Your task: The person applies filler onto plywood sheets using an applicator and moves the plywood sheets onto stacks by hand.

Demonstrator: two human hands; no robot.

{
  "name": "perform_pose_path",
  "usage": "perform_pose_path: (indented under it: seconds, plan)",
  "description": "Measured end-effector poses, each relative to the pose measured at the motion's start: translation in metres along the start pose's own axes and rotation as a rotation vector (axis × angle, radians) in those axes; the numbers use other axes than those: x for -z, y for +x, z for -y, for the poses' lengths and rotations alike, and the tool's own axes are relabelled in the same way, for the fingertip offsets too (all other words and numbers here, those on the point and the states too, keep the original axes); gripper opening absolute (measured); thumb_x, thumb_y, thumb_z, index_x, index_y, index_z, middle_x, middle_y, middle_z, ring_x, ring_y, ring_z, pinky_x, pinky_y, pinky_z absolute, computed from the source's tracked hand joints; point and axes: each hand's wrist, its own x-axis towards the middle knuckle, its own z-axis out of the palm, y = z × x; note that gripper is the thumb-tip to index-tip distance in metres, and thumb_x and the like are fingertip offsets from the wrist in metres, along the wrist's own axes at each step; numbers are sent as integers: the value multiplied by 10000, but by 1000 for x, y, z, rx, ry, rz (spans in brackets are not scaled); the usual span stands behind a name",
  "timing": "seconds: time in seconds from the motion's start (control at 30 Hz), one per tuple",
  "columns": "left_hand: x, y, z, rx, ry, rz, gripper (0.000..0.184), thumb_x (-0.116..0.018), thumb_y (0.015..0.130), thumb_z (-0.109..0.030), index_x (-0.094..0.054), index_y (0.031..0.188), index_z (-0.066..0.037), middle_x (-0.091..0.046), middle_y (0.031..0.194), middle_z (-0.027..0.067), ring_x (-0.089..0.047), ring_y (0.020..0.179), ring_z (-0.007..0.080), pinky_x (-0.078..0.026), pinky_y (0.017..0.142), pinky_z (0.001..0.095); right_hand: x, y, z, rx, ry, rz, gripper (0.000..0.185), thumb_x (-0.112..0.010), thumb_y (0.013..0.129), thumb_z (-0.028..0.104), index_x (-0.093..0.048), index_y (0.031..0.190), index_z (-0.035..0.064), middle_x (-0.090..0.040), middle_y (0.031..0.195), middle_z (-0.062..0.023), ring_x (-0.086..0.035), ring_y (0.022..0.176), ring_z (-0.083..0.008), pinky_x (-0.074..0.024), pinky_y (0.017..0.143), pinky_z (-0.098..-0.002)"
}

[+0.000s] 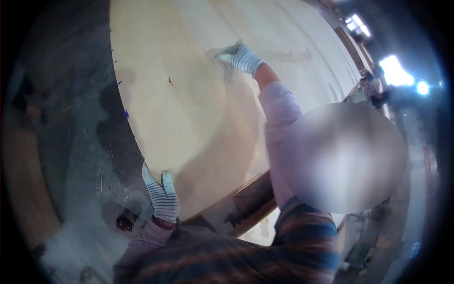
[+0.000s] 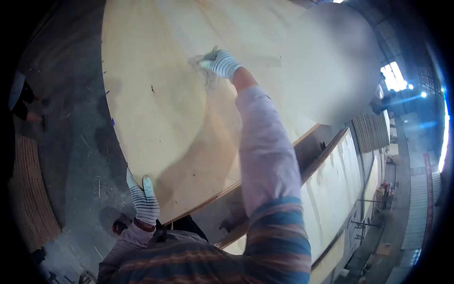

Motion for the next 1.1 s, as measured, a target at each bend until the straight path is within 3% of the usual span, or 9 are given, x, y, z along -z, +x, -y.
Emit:
perform_pose_path:
  seconds: [0.23,0.33,0.53,0.63,0.77,0.83,0.9,0.97,1.1]
  plan:
    - [9,-5,16,-51,216,41,667,-463,972,-170,-69,1469,37,-181,1472,247,-275,1344,335,-220,1122,412,-36,-283,14,228,90,77,294,-634,860,45,-676,1147,92,-661,1178,-89,-627,1059,-152,-508,889,-277]
    - [34,2,13,-168,370,247,703,-468,980,-173,-19,1483,25,-70,1530,247,-189,1399,332,-180,1141,412,-98,-402,53,-161,383,-36,255,-659,860,72,-685,1112,49,-695,1066,-81,-648,942,-149,-523,812,-271]
    - [104,63,35,602,-132,1122,511,-476,937,-536,-561,1095,-58,-589,939,73,-569,845,176,-483,760,308,-325,-570,190,-909,1152,-1267,342,-638,901,230,-631,1189,47,-682,991,-44,-597,773,-90,-493,687,-229]
    - [89,49,4,741,5,1265,606,-504,878,-637,-611,998,-53,-628,857,71,-601,754,176,-513,691,291,-461,-611,233,-534,1403,-2231,347,-617,903,242,-623,1196,56,-668,974,-32,-605,749,-107,-497,671,-243]
    - [54,67,25,1034,51,1391,684,-559,806,-693,-628,920,-22,-647,772,64,-614,645,167,-538,570,272,-654,-689,271,-1038,852,-2730,286,-524,915,224,-665,1084,40,-689,1022,-88,-641,947,-217,-502,798,-331]
    - [53,58,20,913,112,1287,656,-589,777,-701,-624,857,-50,-647,690,43,-573,518,162,-516,467,252,-720,-691,286,-2121,-21,-2202,328,-493,932,268,-654,1090,30,-679,1029,-165,-620,960,-298,-469,859,-372]
    - [52,50,20,847,130,1278,645,-580,762,-726,-617,799,-83,-631,624,25,-530,445,158,-479,418,245,-699,-676,312,-2174,140,-2348,373,-451,959,305,-629,1133,26,-641,1101,-209,-589,1023,-383,-447,883,-431]
    - [55,38,0,780,262,1146,657,-546,789,-730,-580,919,-86,-543,665,3,-468,508,131,-405,435,250,-828,-661,261,-2591,292,-1909,385,-427,960,318,-612,1178,60,-588,1207,-212,-532,1135,-369,-416,965,-423]
    - [47,90,39,796,243,1081,644,-537,799,-729,-547,954,-105,-453,599,-31,-387,448,109,-321,376,260,-893,-658,207,-2503,922,-1355,352,-413,960,251,-597,1194,64,-588,1212,-199,-538,1133,-341,-425,970,-407]
